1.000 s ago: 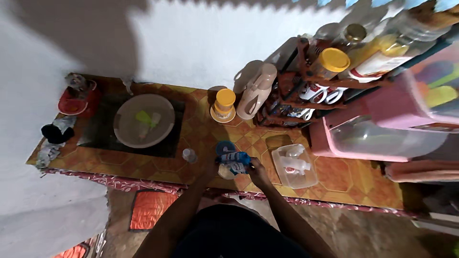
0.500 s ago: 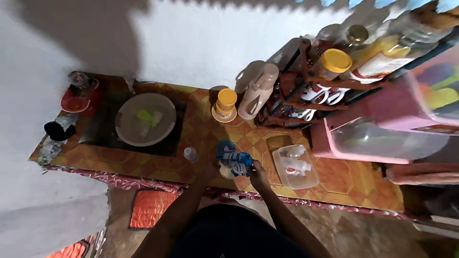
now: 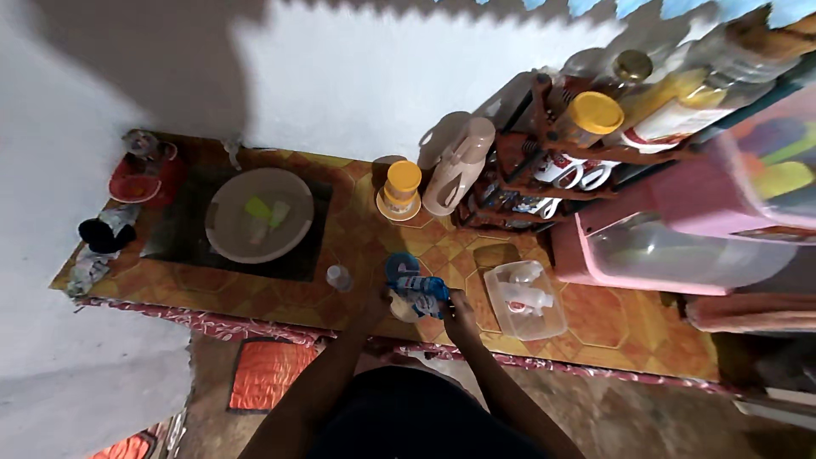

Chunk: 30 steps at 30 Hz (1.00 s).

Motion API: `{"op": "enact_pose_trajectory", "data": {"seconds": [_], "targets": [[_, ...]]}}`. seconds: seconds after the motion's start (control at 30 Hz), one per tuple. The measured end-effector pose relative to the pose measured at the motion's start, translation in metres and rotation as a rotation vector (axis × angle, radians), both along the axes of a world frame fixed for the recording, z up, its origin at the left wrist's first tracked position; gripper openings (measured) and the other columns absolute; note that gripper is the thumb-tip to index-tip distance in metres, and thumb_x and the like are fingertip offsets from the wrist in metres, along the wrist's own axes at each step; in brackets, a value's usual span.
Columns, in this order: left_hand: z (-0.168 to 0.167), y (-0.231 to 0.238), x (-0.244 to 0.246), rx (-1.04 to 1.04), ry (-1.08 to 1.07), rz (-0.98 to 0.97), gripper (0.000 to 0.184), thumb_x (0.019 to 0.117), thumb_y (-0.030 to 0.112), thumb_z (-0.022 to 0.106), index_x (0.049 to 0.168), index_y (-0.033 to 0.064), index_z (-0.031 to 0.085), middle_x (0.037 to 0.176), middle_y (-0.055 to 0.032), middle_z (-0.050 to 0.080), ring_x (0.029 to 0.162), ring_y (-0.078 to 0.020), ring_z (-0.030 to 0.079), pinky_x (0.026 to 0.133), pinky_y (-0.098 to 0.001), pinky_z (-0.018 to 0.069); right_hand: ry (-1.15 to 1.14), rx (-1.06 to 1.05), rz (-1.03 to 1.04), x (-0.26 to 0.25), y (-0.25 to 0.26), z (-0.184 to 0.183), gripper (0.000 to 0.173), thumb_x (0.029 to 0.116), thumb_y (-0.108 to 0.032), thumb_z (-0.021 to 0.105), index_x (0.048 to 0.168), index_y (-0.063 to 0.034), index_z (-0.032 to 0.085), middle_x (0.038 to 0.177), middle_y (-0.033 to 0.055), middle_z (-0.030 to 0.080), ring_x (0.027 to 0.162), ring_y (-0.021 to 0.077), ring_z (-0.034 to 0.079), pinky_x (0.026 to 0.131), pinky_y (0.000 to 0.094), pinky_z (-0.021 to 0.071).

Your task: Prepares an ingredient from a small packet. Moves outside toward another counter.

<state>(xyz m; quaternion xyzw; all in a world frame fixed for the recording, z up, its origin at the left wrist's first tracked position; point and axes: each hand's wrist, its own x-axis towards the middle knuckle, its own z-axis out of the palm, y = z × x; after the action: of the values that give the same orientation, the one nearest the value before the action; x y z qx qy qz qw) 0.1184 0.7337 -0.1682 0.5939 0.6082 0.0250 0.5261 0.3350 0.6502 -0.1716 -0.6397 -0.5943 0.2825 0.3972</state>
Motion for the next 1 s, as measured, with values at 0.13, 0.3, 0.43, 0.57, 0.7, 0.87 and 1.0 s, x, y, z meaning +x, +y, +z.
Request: {"op": "enact_pose_trajectory", "data": {"seconds": [0.13, 0.3, 0.43, 0.57, 0.7, 0.87, 1.0], "targets": [[0.005, 0.0, 0.004, -0.007, 0.039, 0.024, 0.049, 0.1055, 0.019, 0.056, 0.15, -0.0002, 0.045, 0.142, -0.0247, 0.056, 0.132, -0.0361, 0.056, 0.112, -0.0501, 0.0447, -0.013, -0.042, -0.008, 0.0, 0.003, 0.001, 0.032, 0.0979, -0.002, 0.059, 0.127, 0.0094, 0.063, 0.119, 0.027, 0.064, 0.099, 0.0295, 0.069, 0.083, 0.037, 0.06], [0.018, 0.002, 0.011, 0.139, -0.058, 0.128, 0.053, 0.1058, 0.013, 0.052, 0.156, 0.0014, 0.037, 0.154, -0.0246, 0.045, 0.137, -0.0343, 0.052, 0.114, -0.0474, 0.0441, -0.006, -0.091, 0.009, 0.002, 0.008, 0.004, 0.034, 0.0986, -0.003, 0.06, 0.131, 0.0086, 0.062, 0.12, 0.0268, 0.064, 0.1, 0.0292, 0.069, 0.085, 0.0368, 0.0599], [0.026, 0.007, 0.011, 0.067, -0.178, 0.107, 0.043, 0.1058, 0.006, 0.048, 0.148, 0.0018, 0.049, 0.139, -0.0256, 0.058, 0.121, -0.0345, 0.063, 0.104, -0.0474, 0.0506, 0.03, -0.14, 0.023, 0.004, 0.009, 0.007, 0.038, 0.0986, -0.005, 0.061, 0.134, 0.0087, 0.06, 0.121, 0.0271, 0.063, 0.097, 0.0286, 0.069, 0.083, 0.0369, 0.06], [0.024, 0.01, 0.005, 0.109, -0.211, 0.124, 0.038, 0.1049, 0.011, 0.054, 0.143, 0.0055, 0.057, 0.13, -0.0194, 0.065, 0.116, -0.026, 0.065, 0.103, -0.0418, 0.0513, 0.111, -0.192, 0.004, 0.017, 0.011, 0.005, 0.036, 0.0973, -0.008, 0.065, 0.131, 0.0062, 0.063, 0.116, 0.0231, 0.066, 0.089, 0.0231, 0.07, 0.08, 0.0359, 0.0607], [0.022, 0.012, 0.003, 0.102, -0.204, 0.097, 0.039, 0.1042, 0.013, 0.055, 0.142, 0.0048, 0.058, 0.132, -0.02, 0.064, 0.119, -0.0263, 0.064, 0.105, -0.0425, 0.0502, 0.078, -0.211, 0.041, 0.02, 0.015, 0.008, 0.036, 0.0976, -0.006, 0.064, 0.131, 0.0061, 0.063, 0.118, 0.0234, 0.066, 0.091, 0.0231, 0.069, 0.081, 0.0353, 0.0601], [0.02, 0.014, 0.005, 0.17, -0.132, 0.063, 0.037, 0.107, 0.011, 0.049, 0.142, 0.0036, 0.058, 0.137, -0.0219, 0.061, 0.127, -0.0306, 0.059, 0.111, -0.0439, 0.0452, 0.049, -0.206, 0.057, 0.019, 0.016, 0.015, 0.036, 0.0973, -0.007, 0.065, 0.131, 0.0067, 0.063, 0.116, 0.0239, 0.066, 0.089, 0.0234, 0.07, 0.079, 0.036, 0.0604], [0.018, 0.014, 0.004, 0.22, -0.137, 0.039, 0.037, 0.1046, 0.008, 0.052, 0.141, 0.0022, 0.059, 0.135, -0.0223, 0.062, 0.127, -0.032, 0.059, 0.111, -0.0446, 0.0448, -0.038, -0.118, 0.024, 0.015, 0.016, 0.012, 0.034, 0.0967, -0.008, 0.065, 0.127, 0.007, 0.065, 0.114, 0.0246, 0.065, 0.089, 0.024, 0.068, 0.078, 0.0341, 0.0598]]}}
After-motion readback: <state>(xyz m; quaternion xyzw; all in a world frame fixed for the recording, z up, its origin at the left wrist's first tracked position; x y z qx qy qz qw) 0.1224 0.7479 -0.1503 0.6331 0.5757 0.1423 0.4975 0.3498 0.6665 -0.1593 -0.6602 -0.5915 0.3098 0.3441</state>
